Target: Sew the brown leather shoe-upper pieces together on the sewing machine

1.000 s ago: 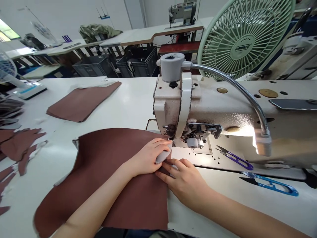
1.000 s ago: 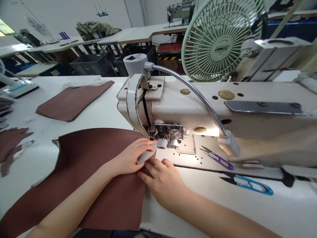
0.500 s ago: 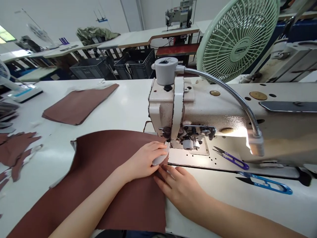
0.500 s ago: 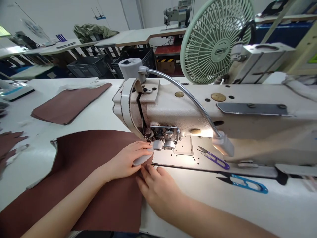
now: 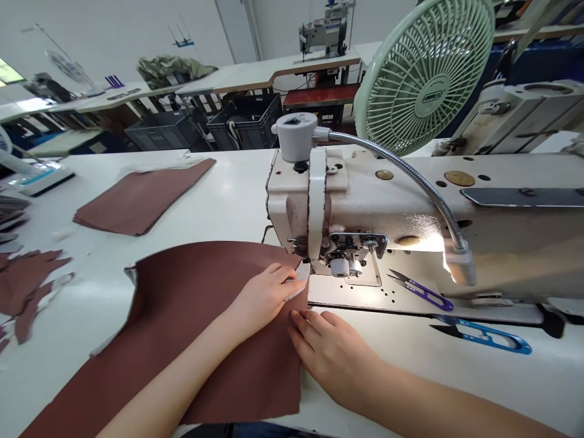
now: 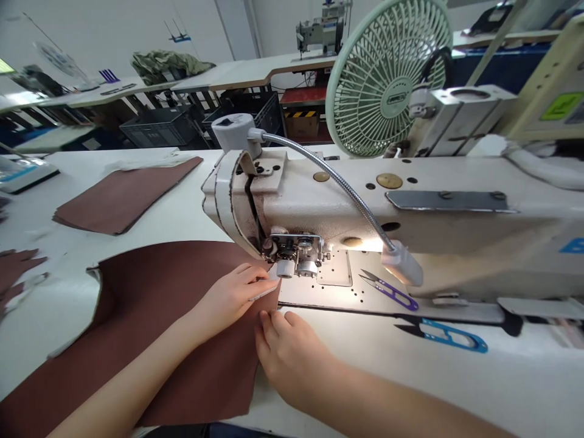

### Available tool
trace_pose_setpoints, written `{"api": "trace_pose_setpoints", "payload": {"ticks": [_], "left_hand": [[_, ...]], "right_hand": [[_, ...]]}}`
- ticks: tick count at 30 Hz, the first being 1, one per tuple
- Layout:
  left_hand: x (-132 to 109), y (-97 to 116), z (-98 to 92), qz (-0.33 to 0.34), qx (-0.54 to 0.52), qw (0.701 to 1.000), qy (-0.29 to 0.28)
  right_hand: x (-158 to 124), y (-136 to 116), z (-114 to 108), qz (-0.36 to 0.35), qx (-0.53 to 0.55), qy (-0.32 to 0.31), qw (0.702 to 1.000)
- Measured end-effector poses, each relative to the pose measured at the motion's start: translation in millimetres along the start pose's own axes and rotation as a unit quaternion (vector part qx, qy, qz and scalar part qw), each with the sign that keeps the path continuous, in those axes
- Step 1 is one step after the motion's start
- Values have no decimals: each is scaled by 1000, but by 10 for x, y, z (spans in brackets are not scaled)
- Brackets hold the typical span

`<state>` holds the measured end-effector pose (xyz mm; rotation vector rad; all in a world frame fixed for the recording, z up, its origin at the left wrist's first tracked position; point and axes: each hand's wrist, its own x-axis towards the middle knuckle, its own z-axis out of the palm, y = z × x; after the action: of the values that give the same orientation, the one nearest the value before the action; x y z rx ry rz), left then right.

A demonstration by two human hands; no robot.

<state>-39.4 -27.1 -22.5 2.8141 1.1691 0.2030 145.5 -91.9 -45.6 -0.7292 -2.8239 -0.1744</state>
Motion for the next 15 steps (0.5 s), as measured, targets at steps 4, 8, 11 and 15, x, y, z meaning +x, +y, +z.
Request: {"api": "trace_pose_setpoints", "payload": {"ticks": [4,8,11,15], "left_hand": [[35,-35,60,1,-1,999,36],[90,-36,144,-8,4,998,63],[127,0,162,-26,19,998,51],[114,-9,55,-18,-11,1000,9]], "right_hand": [[12,76,18,9,3,4,1000],[25,150,59,26,10,2,1000],[35,164,73,46,13,8,999],[41,123,55,52,11,-9,999]]}}
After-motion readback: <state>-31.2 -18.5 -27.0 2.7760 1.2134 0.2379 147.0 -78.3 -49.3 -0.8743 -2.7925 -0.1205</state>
